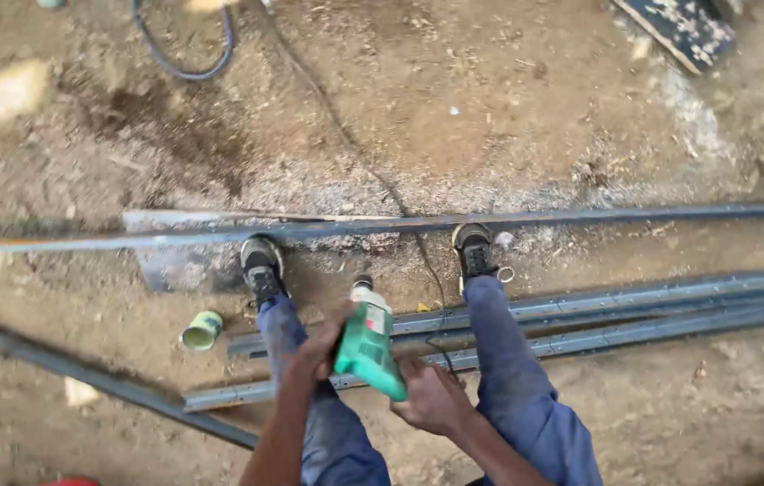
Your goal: Drilling holes into metal beams using a corded power drill on a fabrication floor.
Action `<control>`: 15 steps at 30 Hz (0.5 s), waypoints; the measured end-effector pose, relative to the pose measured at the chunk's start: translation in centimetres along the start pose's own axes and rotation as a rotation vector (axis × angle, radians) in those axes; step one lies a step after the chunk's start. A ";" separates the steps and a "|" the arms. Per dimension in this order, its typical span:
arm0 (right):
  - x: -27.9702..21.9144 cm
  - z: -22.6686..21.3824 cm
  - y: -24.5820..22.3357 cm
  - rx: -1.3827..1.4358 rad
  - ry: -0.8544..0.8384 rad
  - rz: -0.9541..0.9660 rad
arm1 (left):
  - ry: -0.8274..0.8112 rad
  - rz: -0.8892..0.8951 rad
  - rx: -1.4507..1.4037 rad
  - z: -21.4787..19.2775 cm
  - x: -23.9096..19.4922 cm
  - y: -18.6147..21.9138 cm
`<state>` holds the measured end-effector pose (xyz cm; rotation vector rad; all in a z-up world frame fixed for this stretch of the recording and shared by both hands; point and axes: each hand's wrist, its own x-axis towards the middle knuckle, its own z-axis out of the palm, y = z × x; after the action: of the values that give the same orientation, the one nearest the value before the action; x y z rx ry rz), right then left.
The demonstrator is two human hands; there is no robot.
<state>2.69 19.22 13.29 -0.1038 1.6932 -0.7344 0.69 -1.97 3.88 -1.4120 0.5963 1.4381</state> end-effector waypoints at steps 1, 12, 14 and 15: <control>-0.2 0.7 1.2 -0.015 -0.016 -0.014 | 0.005 0.010 -0.023 0.1 0.6 -0.9; 2.0 4.1 3.5 -0.228 0.124 0.078 | 0.077 0.106 -0.291 0.1 3.5 -2.9; 4.1 4.7 3.7 -0.269 0.174 0.064 | 0.124 0.128 -0.284 -0.5 4.0 -1.3; 4.9 5.2 3.7 -0.307 0.229 0.050 | 0.170 0.150 -0.271 -0.8 4.1 -0.8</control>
<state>7.24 17.88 6.84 -0.1969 2.0128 -0.4573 2.45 -1.16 0.08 -1.7461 0.6432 1.5719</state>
